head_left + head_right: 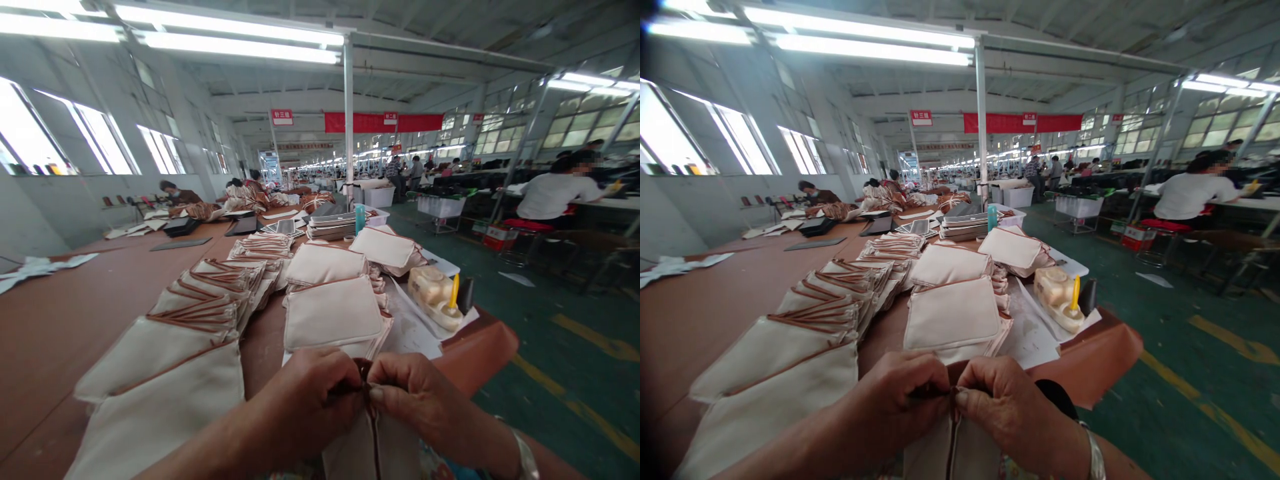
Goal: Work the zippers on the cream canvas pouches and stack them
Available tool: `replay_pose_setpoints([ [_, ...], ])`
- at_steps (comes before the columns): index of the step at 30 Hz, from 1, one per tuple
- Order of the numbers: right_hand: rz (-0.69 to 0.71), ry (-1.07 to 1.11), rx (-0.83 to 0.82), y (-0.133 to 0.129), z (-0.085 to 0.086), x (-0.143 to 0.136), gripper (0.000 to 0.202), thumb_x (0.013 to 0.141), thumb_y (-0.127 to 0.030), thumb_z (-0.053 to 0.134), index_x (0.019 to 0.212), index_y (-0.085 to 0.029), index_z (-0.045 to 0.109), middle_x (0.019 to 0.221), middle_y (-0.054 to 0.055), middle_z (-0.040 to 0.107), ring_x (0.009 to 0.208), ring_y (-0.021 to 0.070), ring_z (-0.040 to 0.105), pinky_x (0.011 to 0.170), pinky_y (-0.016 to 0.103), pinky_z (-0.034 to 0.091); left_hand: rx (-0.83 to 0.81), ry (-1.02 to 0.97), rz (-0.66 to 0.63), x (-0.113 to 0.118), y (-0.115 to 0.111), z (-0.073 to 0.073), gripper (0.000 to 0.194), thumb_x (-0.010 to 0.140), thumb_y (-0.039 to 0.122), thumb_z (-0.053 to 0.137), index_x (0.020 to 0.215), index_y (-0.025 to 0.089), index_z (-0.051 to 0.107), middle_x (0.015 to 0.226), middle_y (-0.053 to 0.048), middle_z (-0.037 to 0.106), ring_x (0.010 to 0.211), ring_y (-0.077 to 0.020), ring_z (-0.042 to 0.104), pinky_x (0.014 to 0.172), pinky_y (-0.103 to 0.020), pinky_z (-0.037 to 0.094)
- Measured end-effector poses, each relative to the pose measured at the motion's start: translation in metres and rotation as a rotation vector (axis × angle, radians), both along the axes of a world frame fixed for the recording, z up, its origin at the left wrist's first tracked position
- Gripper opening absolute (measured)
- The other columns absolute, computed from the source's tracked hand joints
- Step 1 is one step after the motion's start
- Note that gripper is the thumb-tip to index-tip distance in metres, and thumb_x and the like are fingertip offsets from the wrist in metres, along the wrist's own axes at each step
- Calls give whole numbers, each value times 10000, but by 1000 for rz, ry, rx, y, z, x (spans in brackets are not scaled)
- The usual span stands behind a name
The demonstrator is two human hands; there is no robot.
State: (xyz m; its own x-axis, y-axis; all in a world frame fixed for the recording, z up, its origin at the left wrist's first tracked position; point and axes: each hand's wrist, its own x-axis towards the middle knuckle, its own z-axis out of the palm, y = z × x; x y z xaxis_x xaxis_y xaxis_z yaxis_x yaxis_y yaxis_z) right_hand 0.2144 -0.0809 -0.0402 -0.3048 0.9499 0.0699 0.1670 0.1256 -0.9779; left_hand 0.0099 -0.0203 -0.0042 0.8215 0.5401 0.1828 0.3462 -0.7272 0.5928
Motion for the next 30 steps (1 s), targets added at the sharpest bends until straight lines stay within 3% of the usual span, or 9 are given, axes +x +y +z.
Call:
replay_pose_setpoints([
  [4, -27, 34, -44, 0, -3, -2, 207, 890, -305, 604, 781, -133, 642, 740, 8, 615, 698, 145, 499, 624, 239, 374, 301, 137, -6, 1, -9, 1, 158, 894, 135, 479, 822, 165, 617, 737, -23, 643, 604, -125, 566, 544, -228, 338],
  [8, -34, 116, -85, 2, -5, -5, 206, 867, -304, 619, 773, -122, 641, 726, 9, 613, 668, 134, 480, 614, 240, 356, 593, 327, -14, 2, -17, -10, 111, 900, 131, 480, 860, 172, 576, 761, -44, 635, 611, -183, 579, 538, -263, 357],
  [11, -63, 170, -149, 3, -6, -8, 232, 825, -332, 651, 758, -113, 617, 687, -5, 562, 629, 118, 427, 592, 239, 324, 661, 378, 5, 4, -19, -20, 109, 867, 90, 498, 874, 184, 554, 764, -43, 618, 626, -196, 566, 545, -260, 362],
  [16, -58, 170, -156, 1, -7, -9, 237, 820, -340, 639, 765, -112, 608, 693, 0, 552, 626, 117, 412, 587, 242, 313, 343, 236, 129, 12, -11, -18, 129, 886, 150, 433, 816, 173, 539, 715, -26, 598, 604, -162, 532, 536, -256, 317],
  [18, -44, 107, -101, -1, -6, -6, 207, 839, -311, 624, 776, -113, 625, 699, 4, 566, 636, 121, 430, 594, 243, 326, 101, 149, 164, 13, -5, -12, 128, 843, 140, 440, 777, 165, 548, 693, -6, 583, 617, -138, 505, 552, -241, 315],
  [22, -35, 26, -19, -4, -7, -1, 175, 872, -277, 582, 793, -128, 630, 708, 1, 570, 658, 131, 465, 605, 242, 360, -482, 24, 69, 12, 6, -4, 115, 788, 169, 469, 782, 143, 581, 664, 27, 490, 598, -100, 393, 514, -193, 284],
  [24, -65, -7, 3, -5, -9, 0, 172, 883, -271, 567, 792, -135, 618, 711, -3, 561, 671, 137, 472, 616, 245, 375, -687, -36, 50, 11, 10, -6, 141, 805, 226, 484, 824, 135, 589, 646, 36, 452, 565, -91, 351, 492, -187, 261],
  [27, -97, -27, 5, -5, -11, 1, 189, 889, -285, 562, 776, -139, 601, 703, -10, 544, 667, 135, 461, 617, 247, 380, -787, -73, 55, 12, 11, -10, 230, 831, 343, 536, 851, 123, 599, 649, 33, 454, 563, -89, 350, 489, -186, 256],
  [30, -108, -31, 17, -6, -8, -1, 186, 897, -280, 552, 793, -138, 612, 718, -7, 568, 682, 138, 476, 619, 240, 387, -703, -51, 72, 15, 8, -11, 306, 769, 406, 655, 822, 110, 602, 660, 30, 464, 594, -94, 355, 490, -186, 257],
])
